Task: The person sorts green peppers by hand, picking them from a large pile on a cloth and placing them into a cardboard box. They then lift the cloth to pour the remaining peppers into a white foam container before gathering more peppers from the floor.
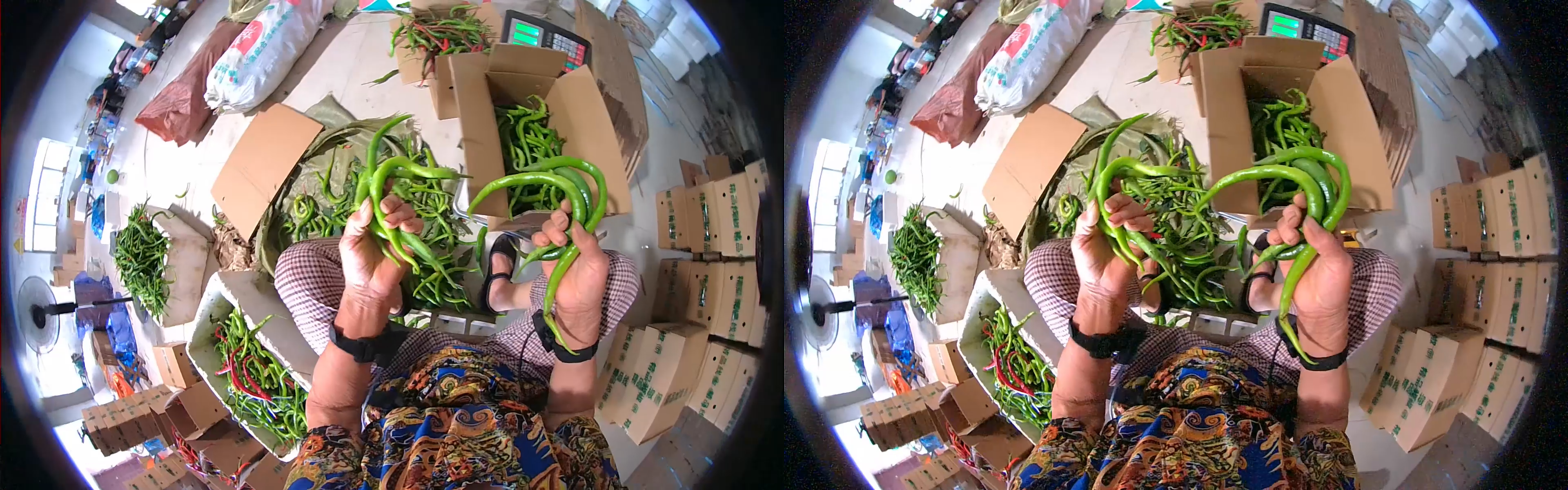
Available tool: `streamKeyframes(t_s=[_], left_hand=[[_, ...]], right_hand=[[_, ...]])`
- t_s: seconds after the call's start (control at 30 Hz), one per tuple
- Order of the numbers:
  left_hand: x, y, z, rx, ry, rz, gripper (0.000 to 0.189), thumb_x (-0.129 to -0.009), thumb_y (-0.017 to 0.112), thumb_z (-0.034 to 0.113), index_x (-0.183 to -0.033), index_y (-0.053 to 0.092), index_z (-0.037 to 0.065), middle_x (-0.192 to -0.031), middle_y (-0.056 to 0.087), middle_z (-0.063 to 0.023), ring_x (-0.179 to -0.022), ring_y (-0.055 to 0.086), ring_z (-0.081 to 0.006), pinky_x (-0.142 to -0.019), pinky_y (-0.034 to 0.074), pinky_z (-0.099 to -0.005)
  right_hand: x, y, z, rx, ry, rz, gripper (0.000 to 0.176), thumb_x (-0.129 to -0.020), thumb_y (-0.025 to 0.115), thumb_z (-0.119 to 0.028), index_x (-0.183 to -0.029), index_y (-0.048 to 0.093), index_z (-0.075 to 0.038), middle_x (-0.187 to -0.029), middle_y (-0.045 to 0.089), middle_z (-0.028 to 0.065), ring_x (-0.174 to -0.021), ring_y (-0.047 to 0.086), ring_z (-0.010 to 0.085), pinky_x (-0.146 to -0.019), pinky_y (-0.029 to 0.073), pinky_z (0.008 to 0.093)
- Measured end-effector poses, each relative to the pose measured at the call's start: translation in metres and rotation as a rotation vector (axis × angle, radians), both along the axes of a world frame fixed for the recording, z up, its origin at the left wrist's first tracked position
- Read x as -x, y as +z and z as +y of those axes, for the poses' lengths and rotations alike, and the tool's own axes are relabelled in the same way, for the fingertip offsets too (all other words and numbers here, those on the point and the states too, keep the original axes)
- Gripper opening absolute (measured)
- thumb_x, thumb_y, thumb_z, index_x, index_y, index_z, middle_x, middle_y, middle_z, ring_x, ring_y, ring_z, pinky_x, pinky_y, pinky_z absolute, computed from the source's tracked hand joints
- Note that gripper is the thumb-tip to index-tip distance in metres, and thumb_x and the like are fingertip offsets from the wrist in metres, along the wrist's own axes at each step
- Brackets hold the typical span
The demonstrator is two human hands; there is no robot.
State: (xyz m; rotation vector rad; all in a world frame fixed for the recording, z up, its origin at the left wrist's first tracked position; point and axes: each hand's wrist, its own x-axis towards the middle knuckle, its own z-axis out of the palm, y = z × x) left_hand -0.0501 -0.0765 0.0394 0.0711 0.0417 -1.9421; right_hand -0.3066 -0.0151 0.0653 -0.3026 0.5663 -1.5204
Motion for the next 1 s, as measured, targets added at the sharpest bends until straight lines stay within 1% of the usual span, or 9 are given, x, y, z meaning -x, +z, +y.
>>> streamKeyframes(t_s=[0.2, 0.4, 0.57, 0.63, 0.73, 0.8, 0.93, 0.97, 1.0], left_hand=[[0.013, 0.011, 0.003, 0.049, 0.008, -0.217, 0.04, -0.085, 0.065, 0.013, -0.119, 0.05, 0.0, -0.091, 0.054, -0.0043, -0.083, 0.049, -0.0153, -0.085, 0.042, -0.0348], [0.031, 0.025, -0.006, 0.141, -0.028, -0.41, 0.045, -0.08, 0.07, 0.018, -0.116, 0.05, -0.002, -0.087, 0.055, -0.0059, -0.079, 0.052, -0.0162, -0.081, 0.046, -0.0354], [0.048, 0.042, -0.015, 0.224, -0.037, -0.569, 0.047, -0.081, 0.069, 0.02, -0.118, 0.048, -0.002, -0.086, 0.055, -0.0063, -0.075, 0.053, -0.0155, -0.078, 0.048, -0.0348], [0.052, 0.045, -0.023, 0.255, -0.014, -0.636, 0.047, -0.081, 0.07, 0.022, -0.117, 0.049, 0.0, -0.086, 0.051, -0.0028, -0.076, 0.05, -0.014, -0.076, 0.046, -0.0351], [0.059, 0.06, -0.045, 0.334, 0.012, -0.713, 0.042, -0.084, 0.064, 0.018, -0.117, 0.048, -0.003, -0.089, 0.056, -0.0077, -0.077, 0.054, -0.0161, -0.078, 0.049, -0.034], [0.072, 0.077, -0.055, 0.313, 0.057, -0.743, 0.037, -0.084, 0.063, 0.018, -0.111, 0.053, -0.005, -0.087, 0.056, -0.0064, -0.078, 0.053, -0.016, -0.079, 0.048, -0.034], [0.107, 0.086, -0.08, 0.487, 0.053, -1.019, 0.032, -0.089, 0.059, 0.012, -0.115, 0.053, -0.004, -0.095, 0.062, -0.0075, -0.082, 0.06, -0.0163, -0.078, 0.049, -0.0309], [0.118, 0.083, -0.092, 0.583, 0.011, -1.177, 0.036, -0.089, 0.062, 0.014, -0.118, 0.054, -0.005, -0.099, 0.063, -0.0076, -0.084, 0.061, -0.0166, -0.08, 0.049, -0.031], [0.127, 0.078, -0.103, 0.68, -0.026, -1.336, 0.039, -0.089, 0.064, 0.017, -0.12, 0.054, -0.005, -0.103, 0.064, -0.0076, -0.087, 0.061, -0.0169, -0.082, 0.049, -0.0312]], right_hand=[[0.011, 0.002, 0.001, 0.109, -0.005, -0.013, 0.036, -0.085, 0.065, -0.014, -0.118, 0.056, -0.004, -0.096, 0.055, 0.004, -0.084, 0.052, 0.0149, -0.088, 0.043, 0.0342], [0.022, 0.014, 0.005, 0.205, 0.013, 0.082, 0.041, -0.082, 0.067, -0.02, -0.118, 0.055, -0.004, -0.091, 0.054, 0.0031, -0.086, 0.05, 0.0173, -0.092, 0.041, 0.0379], [0.03, 0.02, 0.011, 0.202, 0.027, 0.052, 0.048, -0.074, 0.067, -0.024, -0.116, 0.056, -0.005, -0.086, 0.051, 0.0014, -0.079, 0.047, 0.0151, -0.086, 0.039, 0.0357], [0.032, 0.023, 0.012, 0.194, 0.023, 0.04, 0.048, -0.074, 0.067, -0.024, -0.116, 0.056, -0.004, -0.085, 0.051, 0.0013, -0.079, 0.047, 0.0149, -0.085, 0.039, 0.0357], [0.037, 0.027, 0.015, 0.179, 0.018, 0.025, 0.049, -0.076, 0.066, -0.024, -0.119, 0.054, -0.003, -0.085, 0.05, 0.0009, -0.078, 0.046, 0.0142, -0.083, 0.039, 0.0354], [0.041, 0.029, 0.017, 0.155, -0.028, -0.029, 0.05, -0.078, 0.065, -0.026, -0.12, 0.053, -0.002, -0.085, 0.05, 0.0008, -0.079, 0.046, 0.0141, -0.082, 0.039, 0.0346], [0.051, 0.025, 0.015, 0.167, -0.073, -0.077, 0.05, -0.085, 0.059, -0.023, -0.127, 0.049, 0.002, -0.092, 0.054, 0.0039, -0.084, 0.05, 0.0181, -0.087, 0.042, 0.0359], [0.054, 0.021, 0.015, 0.177, -0.093, -0.056, 0.052, -0.087, 0.057, -0.02, -0.131, 0.046, 0.004, -0.101, 0.058, 0.0079, -0.093, 0.054, 0.0216, -0.092, 0.043, 0.0383], [0.057, 0.02, 0.015, 0.172, -0.102, -0.051, 0.052, -0.087, 0.057, -0.02, -0.131, 0.046, 0.004, -0.101, 0.058, 0.0079, -0.093, 0.054, 0.0216, -0.092, 0.043, 0.0383]])
